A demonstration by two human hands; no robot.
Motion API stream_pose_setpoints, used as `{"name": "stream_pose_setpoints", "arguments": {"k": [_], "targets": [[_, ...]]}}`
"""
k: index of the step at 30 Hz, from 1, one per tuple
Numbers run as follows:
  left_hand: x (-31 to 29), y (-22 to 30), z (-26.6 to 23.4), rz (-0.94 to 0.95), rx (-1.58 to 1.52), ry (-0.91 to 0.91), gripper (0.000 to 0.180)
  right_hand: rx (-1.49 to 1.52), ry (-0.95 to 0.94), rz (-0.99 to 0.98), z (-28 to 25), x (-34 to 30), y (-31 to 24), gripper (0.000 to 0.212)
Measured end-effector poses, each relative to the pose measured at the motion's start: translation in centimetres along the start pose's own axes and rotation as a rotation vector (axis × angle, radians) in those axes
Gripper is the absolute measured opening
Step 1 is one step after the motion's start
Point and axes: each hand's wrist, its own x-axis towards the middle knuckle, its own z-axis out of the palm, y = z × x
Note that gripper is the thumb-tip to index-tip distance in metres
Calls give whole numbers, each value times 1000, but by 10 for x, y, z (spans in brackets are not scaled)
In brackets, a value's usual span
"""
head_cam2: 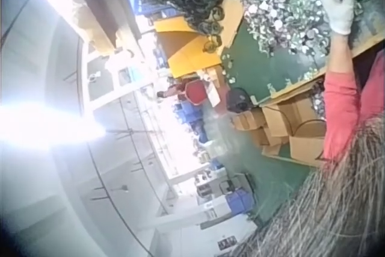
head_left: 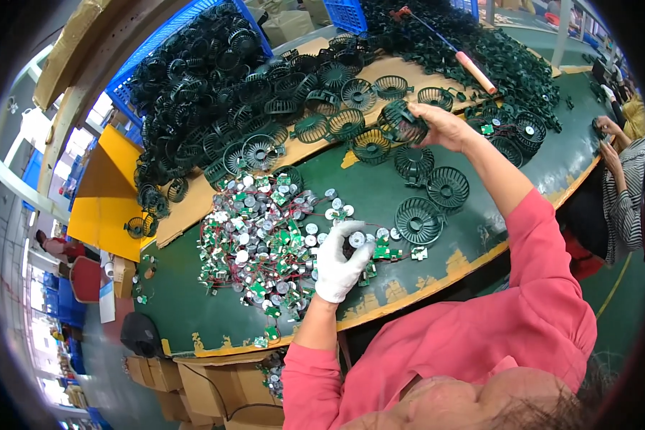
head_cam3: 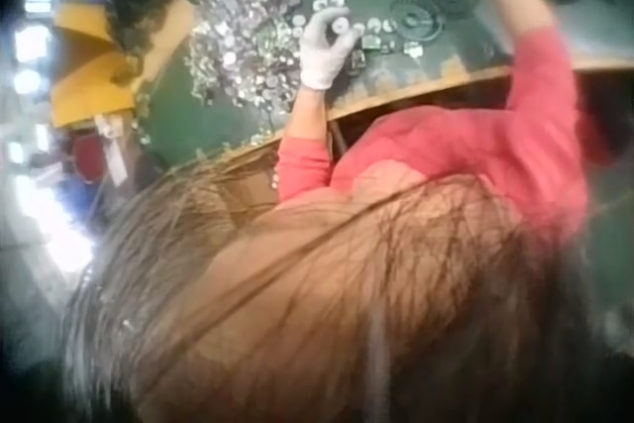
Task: The person assembles small electronic fan components by hand, placing circular circuit boards into green plastic housings.
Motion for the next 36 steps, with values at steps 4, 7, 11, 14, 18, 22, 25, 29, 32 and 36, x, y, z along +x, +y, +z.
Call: {"name": "stream_pose_setpoints", "arguments": {"k": [4,7,11,14,18,22,25,29,32,36], "targets": [[4,0,7,103,-21,37,35,212,-94,243,22,-2,38,49],[3,2,5,79,-11,47,35,-555,-51,179,43,-12,38,38],[0,3,-1,13,-17,-1,40,-1292,268,-241,23,-10,42,36],[2,8,3,18,-46,-36,40,-1488,326,-48,22,-19,50,68],[-4,7,2,-20,-59,-55,41,-1515,250,133,22,-12,51,95],[-4,2,3,6,-28,-42,41,-822,94,-68,-9,-5,54,97],[-3,1,3,4,-83,-26,42,-68,75,51,6,-24,53,95],[-3,-3,4,23,-50,-11,42,-600,-24,-10,-14,-26,48,74],[0,-4,2,38,14,-31,42,-1006,146,2,-18,-32,36,56],[3,1,4,23,24,-59,42,-1368,371,-130,-36,-11,41,55]]}}
